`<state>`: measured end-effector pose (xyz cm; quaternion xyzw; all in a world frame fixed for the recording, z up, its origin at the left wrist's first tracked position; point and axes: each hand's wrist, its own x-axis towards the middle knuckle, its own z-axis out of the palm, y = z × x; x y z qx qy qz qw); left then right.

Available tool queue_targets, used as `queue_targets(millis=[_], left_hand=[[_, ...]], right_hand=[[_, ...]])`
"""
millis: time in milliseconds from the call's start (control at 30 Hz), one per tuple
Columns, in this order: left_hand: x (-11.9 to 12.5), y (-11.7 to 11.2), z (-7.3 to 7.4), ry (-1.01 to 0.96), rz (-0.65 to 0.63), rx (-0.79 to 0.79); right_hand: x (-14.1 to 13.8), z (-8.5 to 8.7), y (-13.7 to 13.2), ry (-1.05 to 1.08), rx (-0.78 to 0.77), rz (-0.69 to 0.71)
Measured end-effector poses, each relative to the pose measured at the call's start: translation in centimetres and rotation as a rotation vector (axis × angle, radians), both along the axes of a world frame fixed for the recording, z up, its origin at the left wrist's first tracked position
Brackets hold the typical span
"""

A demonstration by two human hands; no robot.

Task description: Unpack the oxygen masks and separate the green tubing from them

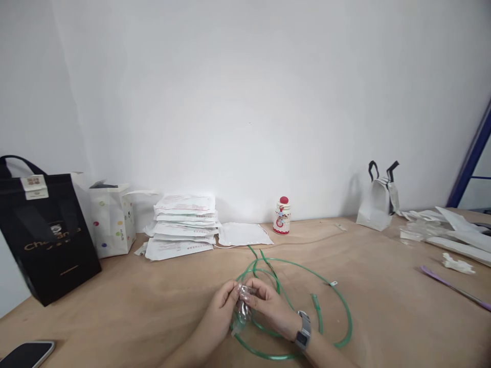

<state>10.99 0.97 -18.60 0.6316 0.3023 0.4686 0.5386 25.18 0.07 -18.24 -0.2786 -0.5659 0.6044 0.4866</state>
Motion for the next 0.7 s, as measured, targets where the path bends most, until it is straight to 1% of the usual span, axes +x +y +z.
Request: queue_targets(millis=[67,133,333,433,533,633,700], left_hand=[[-0.4,0.2,0.2,0.065,-0.039,0.038],[-0.8,0.3,0.5,0.133,-0.076,0.079],[-1.4,0.1,1.2,0.299,-0.126,0.184],[-1.4,-0.1,1.6,0.367,-0.110,0.232],[-1.6,-0.2,1.9,0.450,-0.040,0.317],[-1.6,-0.1,2.0,0.545,0.022,0.401],[-1.5,0.0,2.0,0.545,0.020,0.403]], right_hand=[[0.6,0.3,0.2,-0.020,-0.029,0.040],[1.0,0.4,0.4,-0.051,-0.052,0.049],[1.4,0.0,0.6,-0.109,-0.104,0.105],[1.3,0.0,0.5,-0.123,-0.113,0.114],[1.2,0.3,0.4,-0.162,-0.081,0.115],[1.1,0.6,0.3,-0.212,-0.027,0.078],[1.0,0.5,0.3,-0.202,-0.011,0.055]])
